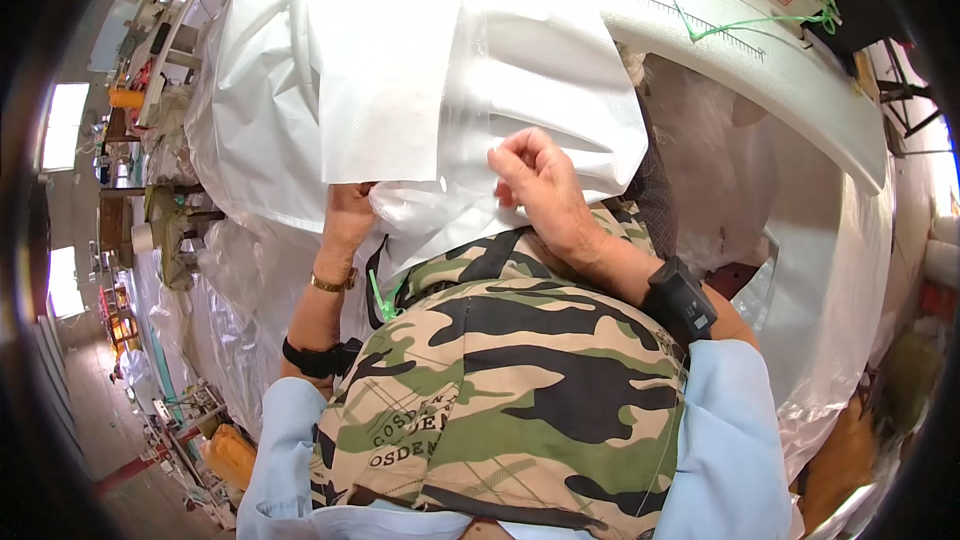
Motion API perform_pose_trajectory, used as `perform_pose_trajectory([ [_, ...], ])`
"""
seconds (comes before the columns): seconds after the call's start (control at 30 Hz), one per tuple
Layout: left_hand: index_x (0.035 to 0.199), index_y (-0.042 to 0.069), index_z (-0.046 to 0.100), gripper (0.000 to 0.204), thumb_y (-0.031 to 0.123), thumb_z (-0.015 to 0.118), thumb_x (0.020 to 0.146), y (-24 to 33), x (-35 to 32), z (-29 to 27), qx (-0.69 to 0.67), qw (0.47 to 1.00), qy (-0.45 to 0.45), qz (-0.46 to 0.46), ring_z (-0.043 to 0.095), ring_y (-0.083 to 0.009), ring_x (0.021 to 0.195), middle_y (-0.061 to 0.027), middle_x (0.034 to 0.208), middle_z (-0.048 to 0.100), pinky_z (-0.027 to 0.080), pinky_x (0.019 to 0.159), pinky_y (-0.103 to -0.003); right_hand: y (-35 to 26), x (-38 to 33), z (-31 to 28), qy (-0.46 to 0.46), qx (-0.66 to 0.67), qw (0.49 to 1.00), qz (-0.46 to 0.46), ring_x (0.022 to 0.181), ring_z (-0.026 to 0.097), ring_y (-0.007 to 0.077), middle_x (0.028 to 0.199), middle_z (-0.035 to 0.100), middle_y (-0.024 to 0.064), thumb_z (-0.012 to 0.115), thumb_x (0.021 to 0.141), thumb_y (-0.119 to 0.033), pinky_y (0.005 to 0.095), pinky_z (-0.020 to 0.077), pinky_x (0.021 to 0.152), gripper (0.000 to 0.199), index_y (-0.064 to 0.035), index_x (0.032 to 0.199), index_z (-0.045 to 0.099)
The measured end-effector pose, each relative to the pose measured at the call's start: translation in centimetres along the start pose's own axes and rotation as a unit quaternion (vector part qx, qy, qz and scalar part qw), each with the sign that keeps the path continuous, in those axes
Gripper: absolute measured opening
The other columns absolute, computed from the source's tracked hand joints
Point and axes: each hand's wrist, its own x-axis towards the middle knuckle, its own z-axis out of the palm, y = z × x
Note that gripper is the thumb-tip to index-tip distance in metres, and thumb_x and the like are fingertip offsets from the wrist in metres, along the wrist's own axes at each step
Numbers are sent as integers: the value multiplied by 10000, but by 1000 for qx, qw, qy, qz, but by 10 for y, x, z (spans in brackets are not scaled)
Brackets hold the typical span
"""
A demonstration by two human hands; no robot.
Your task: The recorder is sewing together large white plastic sheets using an industrial sewing machine in a factory setting.
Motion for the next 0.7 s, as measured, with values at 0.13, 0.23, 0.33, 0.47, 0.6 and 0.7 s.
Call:
perform_pose_trajectory([
  [0.13, 851, -34, 691, 228, 173, 779, 811, 32, -19, -19, 178, 978, 88, 64, 585, -219, 536, -116, 671, 637, 458, 532, -331, 0, 4, 5, -20, -39, 999, -15, 857, 603, 147, 878, 637, 72, 711, 907, -373, 266, 495, 688, 615, 5, 1290, 412],
  [0.23, 848, 47, 693, 233, 212, 833, 762, 52, -39, -30, 332, 919, 139, 157, 605, -252, 603, -108, 681, 608, 462, 560, -354, 2, 3, 7, -75, -77, 993, 54, 887, 601, 130, 956, 662, 98, 690, 932, -308, 235, 478, 742, 583, -3, 1334, 397],
  [0.33, 895, 145, 678, 260, 219, 861, 726, 61, -42, -21, 290, 858, 209, 369, 628, -268, 876, -110, 915, 613, 513, 793, -409, 3, 2, 8, -66, -14, 995, 73, 832, 613, 113, 911, 670, 92, 686, 937, -246, 241, 490, 711, 554, 3, 1332, 387],
  [0.47, 1116, 180, 617, 375, 121, 791, 788, 69, -28, -5, 350, 731, 219, 544, 302, -326, 1402, -124, 1442, 366, 166, 1141, -671, 7, -4, 8, -42, 10, 999, 6, 772, 615, 98, 867, 668, 68, 648, 961, -178, 226, 503, 677, 472, -2, 1319, 396],
  [0.6, 1146, 231, 708, 297, 142, 646, 869, 91, -11, -1, 522, 683, 158, 485, 507, -225, 1274, -62, 1269, 564, 199, 1148, -617, 8, -6, 7, -87, 44, 995, 29, 732, 620, 103, 857, 656, 54, 627, 976, -177, 234, 522, 664, 330, 10, 1219, 504],
  [0.7, 1124, 99, 705, 282, 133, 651, 849, 111, 4, -11, 417, 766, 68, 485, 638, -207, 1046, -71, 1096, 662, 442, 991, -484, 6, -6, 8, -106, 9, 994, -2, 738, 624, 100, 849, 635, 37, 609, 988, -179, 233, 525, 655, 212, 9, 1087, 594],
])
